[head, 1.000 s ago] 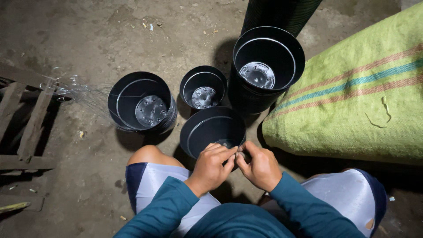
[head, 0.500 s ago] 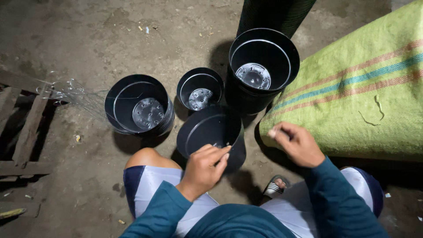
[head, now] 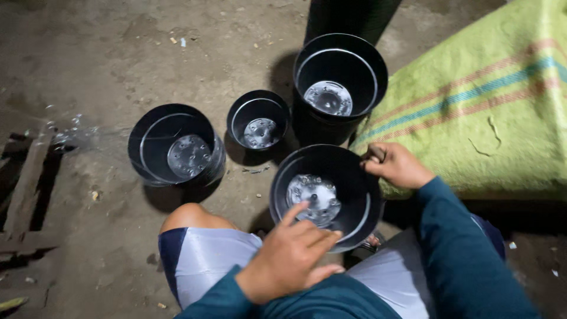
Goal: The person sits on the floor and repeatedly picks up black plastic pots from a stack. They insert a circular metal component into the bottom of each pot and then place the pot into a larger stack. The person retrieves more pots from a large woven sack to continue the process.
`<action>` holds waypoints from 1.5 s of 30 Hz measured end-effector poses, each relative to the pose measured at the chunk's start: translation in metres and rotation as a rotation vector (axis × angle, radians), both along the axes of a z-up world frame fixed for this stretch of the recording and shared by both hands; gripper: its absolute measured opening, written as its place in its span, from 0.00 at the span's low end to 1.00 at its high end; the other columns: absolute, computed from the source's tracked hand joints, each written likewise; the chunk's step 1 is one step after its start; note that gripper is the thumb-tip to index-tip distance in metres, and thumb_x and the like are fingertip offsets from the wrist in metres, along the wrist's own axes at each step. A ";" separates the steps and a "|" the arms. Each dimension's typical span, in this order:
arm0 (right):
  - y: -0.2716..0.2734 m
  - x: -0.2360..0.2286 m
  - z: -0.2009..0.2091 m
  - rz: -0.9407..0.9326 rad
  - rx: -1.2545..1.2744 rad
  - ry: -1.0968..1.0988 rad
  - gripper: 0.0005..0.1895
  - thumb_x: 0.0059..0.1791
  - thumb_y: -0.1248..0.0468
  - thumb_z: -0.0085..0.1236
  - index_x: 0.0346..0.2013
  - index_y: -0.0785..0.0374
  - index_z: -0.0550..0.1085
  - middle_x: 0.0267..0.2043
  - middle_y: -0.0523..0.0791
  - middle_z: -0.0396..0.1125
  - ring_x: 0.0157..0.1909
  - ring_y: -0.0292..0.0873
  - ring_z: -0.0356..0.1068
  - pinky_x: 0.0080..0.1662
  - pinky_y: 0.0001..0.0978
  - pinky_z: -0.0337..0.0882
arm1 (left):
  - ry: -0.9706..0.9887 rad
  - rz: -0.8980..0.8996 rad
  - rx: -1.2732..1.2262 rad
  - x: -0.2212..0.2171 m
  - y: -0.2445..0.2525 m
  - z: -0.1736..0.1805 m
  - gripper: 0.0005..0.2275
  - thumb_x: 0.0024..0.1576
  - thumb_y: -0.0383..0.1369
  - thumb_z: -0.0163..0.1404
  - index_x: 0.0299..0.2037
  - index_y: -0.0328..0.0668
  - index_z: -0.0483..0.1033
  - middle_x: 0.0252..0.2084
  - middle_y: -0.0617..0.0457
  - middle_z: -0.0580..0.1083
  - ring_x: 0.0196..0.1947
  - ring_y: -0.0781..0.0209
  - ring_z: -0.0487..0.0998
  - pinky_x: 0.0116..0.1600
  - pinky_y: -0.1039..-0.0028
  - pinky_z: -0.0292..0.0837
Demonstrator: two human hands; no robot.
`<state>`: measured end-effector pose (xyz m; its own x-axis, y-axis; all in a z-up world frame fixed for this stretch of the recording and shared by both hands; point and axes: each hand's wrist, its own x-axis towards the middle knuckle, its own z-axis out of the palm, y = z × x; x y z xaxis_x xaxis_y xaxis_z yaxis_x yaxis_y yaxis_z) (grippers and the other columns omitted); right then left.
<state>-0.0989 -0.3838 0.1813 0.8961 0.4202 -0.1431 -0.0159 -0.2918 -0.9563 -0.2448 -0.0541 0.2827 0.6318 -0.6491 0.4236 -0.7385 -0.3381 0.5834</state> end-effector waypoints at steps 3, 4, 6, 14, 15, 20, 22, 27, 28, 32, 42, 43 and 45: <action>-0.013 0.016 0.019 -0.006 -0.362 -0.028 0.21 0.48 0.64 0.63 0.21 0.65 0.59 0.21 0.39 0.60 0.28 0.33 0.58 0.32 0.32 0.63 | 0.036 -0.069 0.045 0.010 0.015 0.010 0.18 0.52 0.39 0.61 0.48 0.36 0.81 0.40 0.50 0.78 0.45 0.52 0.77 0.71 0.48 0.54; -0.011 0.018 0.024 0.007 -0.294 0.009 0.20 0.48 0.64 0.62 0.21 0.64 0.60 0.22 0.39 0.59 0.31 0.32 0.62 0.32 0.31 0.64 | 0.061 -0.096 0.064 0.011 0.017 0.011 0.16 0.52 0.38 0.60 0.47 0.38 0.81 0.39 0.51 0.79 0.45 0.52 0.77 0.71 0.49 0.55; -0.006 0.019 0.032 0.037 -0.156 0.077 0.18 0.49 0.63 0.59 0.22 0.63 0.60 0.23 0.38 0.57 0.37 0.29 0.71 0.33 0.30 0.66 | 0.092 -0.140 0.095 0.011 0.014 0.008 0.13 0.52 0.34 0.59 0.46 0.41 0.83 0.38 0.54 0.78 0.46 0.54 0.77 0.71 0.50 0.57; 0.008 0.017 0.036 -0.001 -0.164 0.095 0.16 0.48 0.62 0.60 0.21 0.61 0.63 0.26 0.37 0.70 0.33 0.28 0.68 0.34 0.29 0.67 | 0.134 -0.171 0.051 0.009 0.009 -0.015 0.08 0.52 0.29 0.58 0.42 0.44 0.84 0.34 0.55 0.77 0.43 0.55 0.76 0.66 0.56 0.63; 0.008 0.017 0.035 -0.001 -0.160 0.105 0.14 0.48 0.61 0.60 0.21 0.60 0.67 0.26 0.36 0.71 0.33 0.28 0.69 0.34 0.29 0.67 | 0.124 -0.168 0.051 0.009 0.009 -0.016 0.09 0.52 0.29 0.58 0.42 0.44 0.84 0.34 0.55 0.77 0.43 0.55 0.76 0.65 0.57 0.64; 0.019 0.012 0.028 -0.229 -0.583 -0.153 0.25 0.54 0.51 0.62 0.25 0.68 0.66 0.22 0.52 0.59 0.24 0.48 0.58 0.31 0.45 0.60 | 0.059 -0.054 -0.039 0.017 0.008 -0.030 0.09 0.51 0.28 0.57 0.42 0.43 0.83 0.36 0.51 0.77 0.43 0.52 0.76 0.59 0.61 0.66; 0.033 0.004 0.028 -0.321 -0.639 -0.275 0.24 0.56 0.50 0.57 0.28 0.68 0.69 0.21 0.55 0.61 0.24 0.54 0.61 0.32 0.46 0.62 | 0.167 0.105 -0.070 0.028 0.008 -0.039 0.06 0.53 0.29 0.57 0.39 0.41 0.83 0.33 0.51 0.78 0.38 0.50 0.77 0.52 0.62 0.67; 0.080 -0.055 0.038 -0.313 -0.348 -0.500 0.13 0.56 0.57 0.51 0.43 0.67 0.70 0.27 0.54 0.66 0.27 0.53 0.67 0.31 0.43 0.64 | 0.568 0.483 -0.122 0.039 0.017 -0.053 0.08 0.56 0.33 0.56 0.41 0.39 0.84 0.27 0.44 0.77 0.28 0.48 0.76 0.42 0.64 0.70; 0.091 -0.068 0.041 -0.313 -0.361 -0.394 0.12 0.53 0.59 0.53 0.44 0.64 0.72 0.23 0.53 0.66 0.23 0.50 0.67 0.28 0.41 0.64 | 0.755 0.542 -0.060 0.039 0.019 -0.054 0.09 0.56 0.35 0.56 0.42 0.41 0.84 0.23 0.41 0.74 0.25 0.47 0.74 0.39 0.62 0.69; 0.125 -0.102 0.048 -0.233 -0.364 -0.224 0.09 0.49 0.63 0.59 0.43 0.60 0.77 0.20 0.51 0.69 0.15 0.43 0.67 0.24 0.36 0.64 | 0.729 0.588 -0.054 0.042 0.022 -0.060 0.09 0.56 0.36 0.57 0.40 0.42 0.87 0.17 0.38 0.74 0.18 0.50 0.70 0.40 0.67 0.69; 0.144 -0.109 0.050 -0.148 -0.286 -0.363 0.09 0.47 0.65 0.62 0.40 0.63 0.76 0.26 0.51 0.72 0.21 0.47 0.73 0.26 0.34 0.69 | 0.596 0.559 -0.174 0.040 0.017 -0.073 0.09 0.55 0.34 0.57 0.40 0.42 0.86 0.17 0.48 0.74 0.23 0.55 0.71 0.41 0.67 0.69; 0.143 -0.109 0.050 -0.143 -0.320 -0.344 0.09 0.46 0.64 0.63 0.40 0.63 0.77 0.26 0.51 0.72 0.20 0.47 0.73 0.25 0.35 0.69 | 0.570 0.546 -0.178 0.040 0.017 -0.073 0.09 0.55 0.34 0.57 0.40 0.42 0.86 0.17 0.48 0.74 0.23 0.56 0.72 0.43 0.68 0.69; 0.143 -0.110 0.049 -0.124 -0.329 -0.367 0.09 0.46 0.64 0.63 0.39 0.64 0.77 0.27 0.52 0.72 0.21 0.48 0.73 0.26 0.35 0.70 | 0.566 0.542 -0.161 0.038 0.018 -0.073 0.09 0.55 0.35 0.57 0.40 0.42 0.86 0.15 0.48 0.73 0.22 0.56 0.72 0.47 0.69 0.69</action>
<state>-0.2093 -0.2410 0.2306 0.9524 0.2930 0.0837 0.2504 -0.5961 -0.7628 -0.2064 -0.0362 0.2096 0.9889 -0.1486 0.0062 -0.0724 -0.4448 0.8927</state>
